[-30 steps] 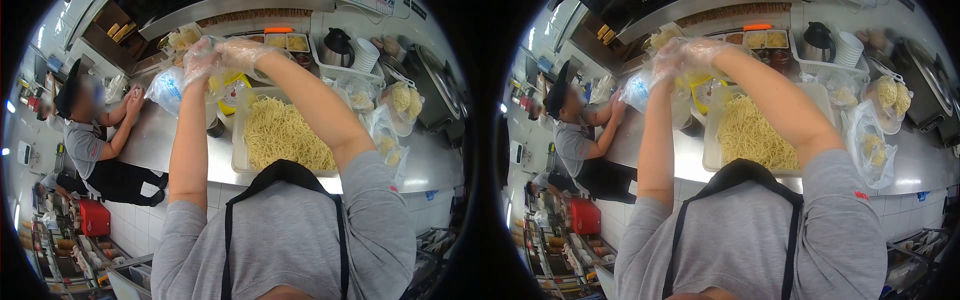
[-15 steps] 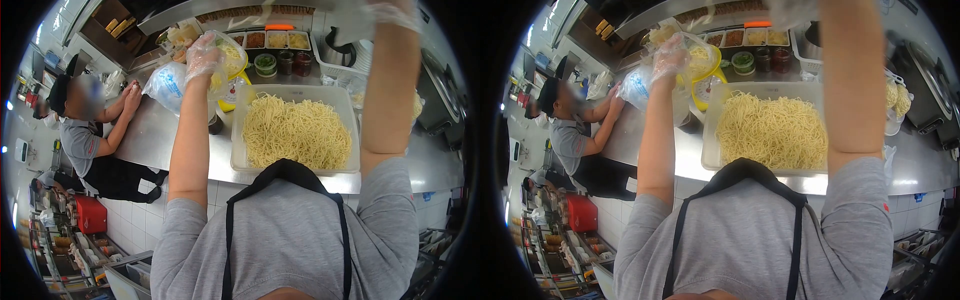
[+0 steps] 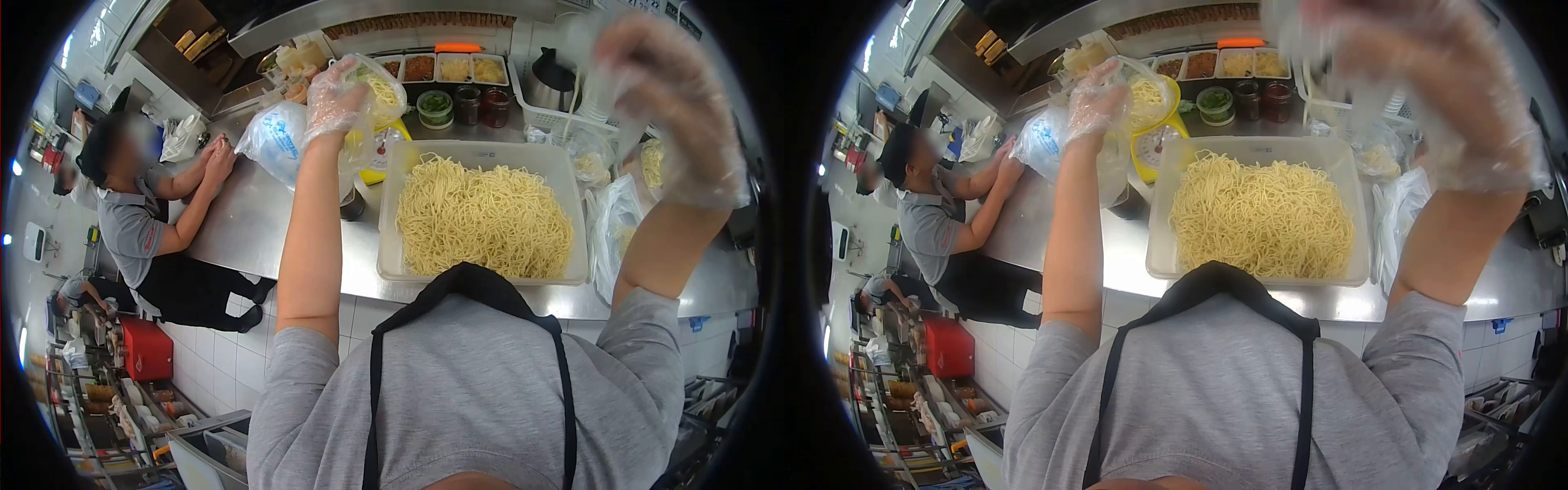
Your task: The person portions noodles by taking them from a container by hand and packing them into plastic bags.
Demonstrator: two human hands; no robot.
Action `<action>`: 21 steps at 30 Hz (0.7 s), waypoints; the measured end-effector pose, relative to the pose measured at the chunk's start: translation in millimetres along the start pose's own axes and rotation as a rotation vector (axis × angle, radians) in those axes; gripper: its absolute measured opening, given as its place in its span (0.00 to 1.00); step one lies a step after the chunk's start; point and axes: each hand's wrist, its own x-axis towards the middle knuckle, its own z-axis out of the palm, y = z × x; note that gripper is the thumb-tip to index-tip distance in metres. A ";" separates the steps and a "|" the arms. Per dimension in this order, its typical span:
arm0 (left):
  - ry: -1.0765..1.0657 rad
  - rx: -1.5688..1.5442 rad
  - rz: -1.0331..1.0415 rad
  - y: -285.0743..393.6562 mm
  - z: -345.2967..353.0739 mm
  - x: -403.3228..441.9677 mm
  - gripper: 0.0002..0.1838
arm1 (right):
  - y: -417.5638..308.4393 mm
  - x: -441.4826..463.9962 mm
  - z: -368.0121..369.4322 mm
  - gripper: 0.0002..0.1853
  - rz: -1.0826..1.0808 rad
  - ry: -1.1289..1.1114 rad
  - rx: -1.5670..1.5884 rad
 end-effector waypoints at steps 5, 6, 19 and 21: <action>-0.051 -0.038 -0.135 15.3 0.5 -2.5 0.25 | 29.6 -0.1 32.5 0.24 0.041 -0.361 -0.393; -0.064 -0.208 -0.182 24.4 0.3 -1.7 0.26 | 36.5 4.0 40.3 0.24 0.043 -0.358 -0.394; -0.520 -0.465 -0.107 39.9 -14.8 -34.2 0.28 | 50.6 57.4 97.8 0.23 0.151 -0.685 -0.371; -0.583 -0.586 -0.129 42.6 -2.8 -52.0 0.28 | 31.3 39.9 97.8 0.18 0.277 -0.651 -0.191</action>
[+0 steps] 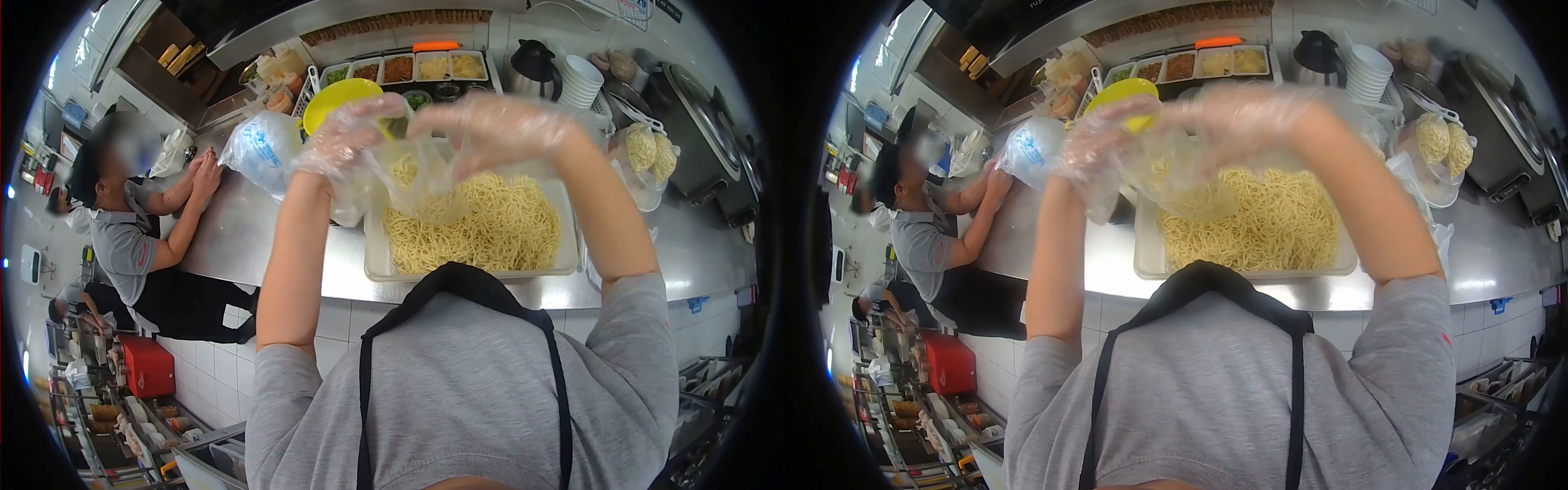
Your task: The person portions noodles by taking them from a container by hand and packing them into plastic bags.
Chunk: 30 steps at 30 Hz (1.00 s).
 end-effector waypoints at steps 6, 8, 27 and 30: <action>-0.020 0.481 0.004 -3.9 5.5 -10.2 0.23 | 29.5 -16.8 -1.7 0.11 0.045 -0.098 -0.208; 0.016 0.496 0.000 12.9 11.3 -13.6 0.21 | 34.4 -33.7 -16.7 0.11 -0.233 0.168 -0.213; 0.250 -0.252 0.301 37.8 40.0 -52.3 0.31 | 33.6 0.8 56.0 0.09 -0.505 0.532 0.013; -0.186 0.203 0.202 10.3 17.0 -66.3 0.46 | 7.3 -8.7 40.2 0.10 -0.640 0.409 0.119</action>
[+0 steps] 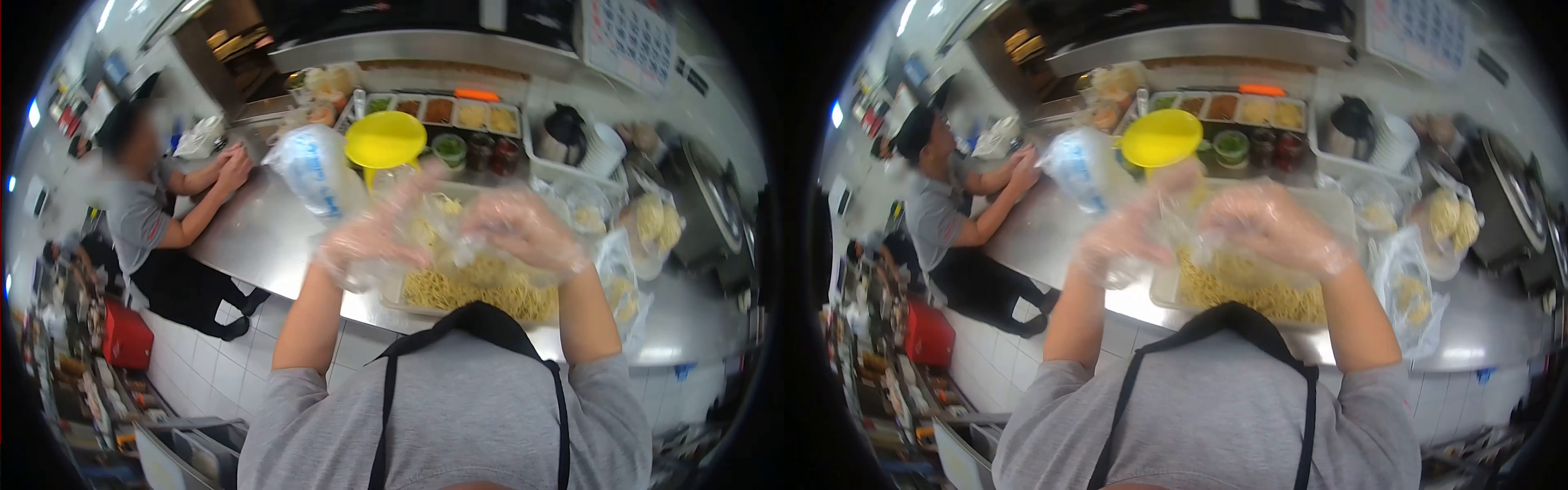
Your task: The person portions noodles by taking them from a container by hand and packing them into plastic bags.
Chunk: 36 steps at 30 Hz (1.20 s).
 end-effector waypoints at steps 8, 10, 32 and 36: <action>-0.415 -0.190 -0.158 -30.2 56.0 20.8 0.25 | 7.8 12.8 11.1 0.08 -0.132 0.030 -0.226; -0.344 -0.191 -0.200 -37.4 61.2 16.7 0.23 | 6.6 -1.1 -0.8 0.13 0.071 0.146 -0.007; -0.041 0.639 0.224 -0.2 75.4 31.4 0.16 | 64.6 -68.9 62.3 0.23 0.343 -0.002 -0.008; 0.253 0.388 0.461 -3.6 54.1 21.7 0.21 | 50.2 -54.0 53.0 0.19 0.359 0.113 0.416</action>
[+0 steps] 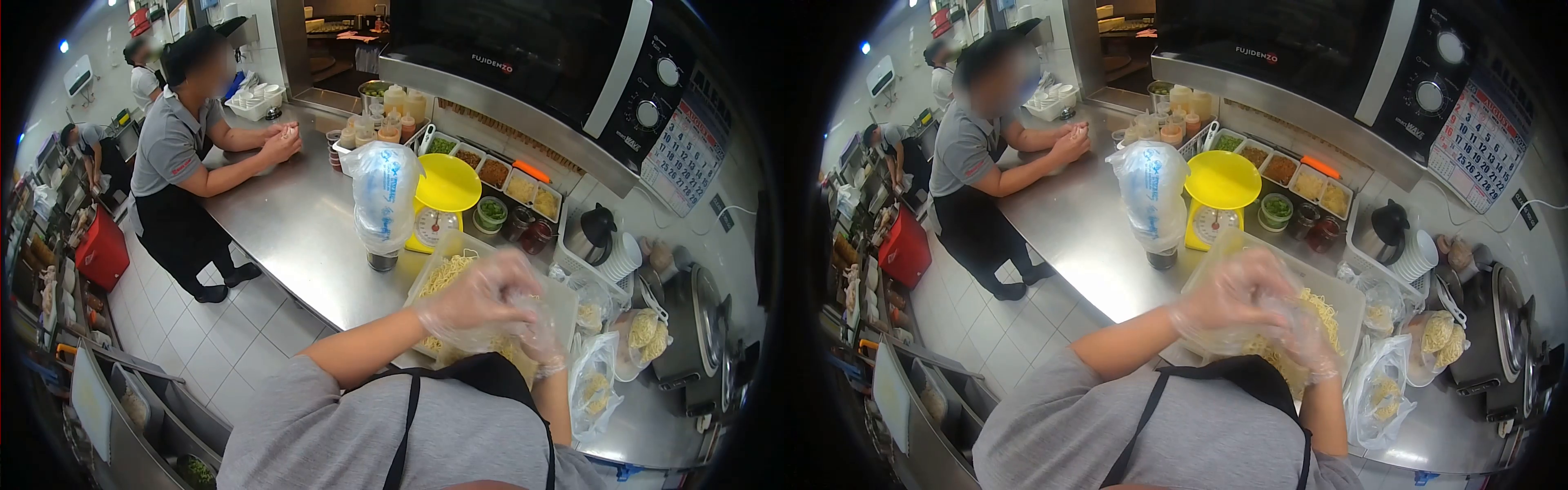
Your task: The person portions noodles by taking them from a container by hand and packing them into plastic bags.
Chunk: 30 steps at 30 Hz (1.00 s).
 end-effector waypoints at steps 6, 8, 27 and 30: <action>0.123 -0.845 -0.410 -21.5 -23.8 -17.9 0.37 | 1.7 -5.8 -1.8 0.12 0.096 -0.002 0.157; -0.313 -0.657 -0.257 -10.9 -10.2 -17.3 0.36 | -37.1 10.3 19.4 0.12 -0.082 0.074 -0.431; -0.603 -0.409 -0.510 -23.4 28.4 -14.9 0.21 | -34.5 2.7 -0.5 0.28 -0.163 0.376 0.165; -0.615 -0.471 -0.483 -4.4 6.9 1.2 0.22 | -32.0 -3.5 -20.3 0.28 -0.172 0.367 0.070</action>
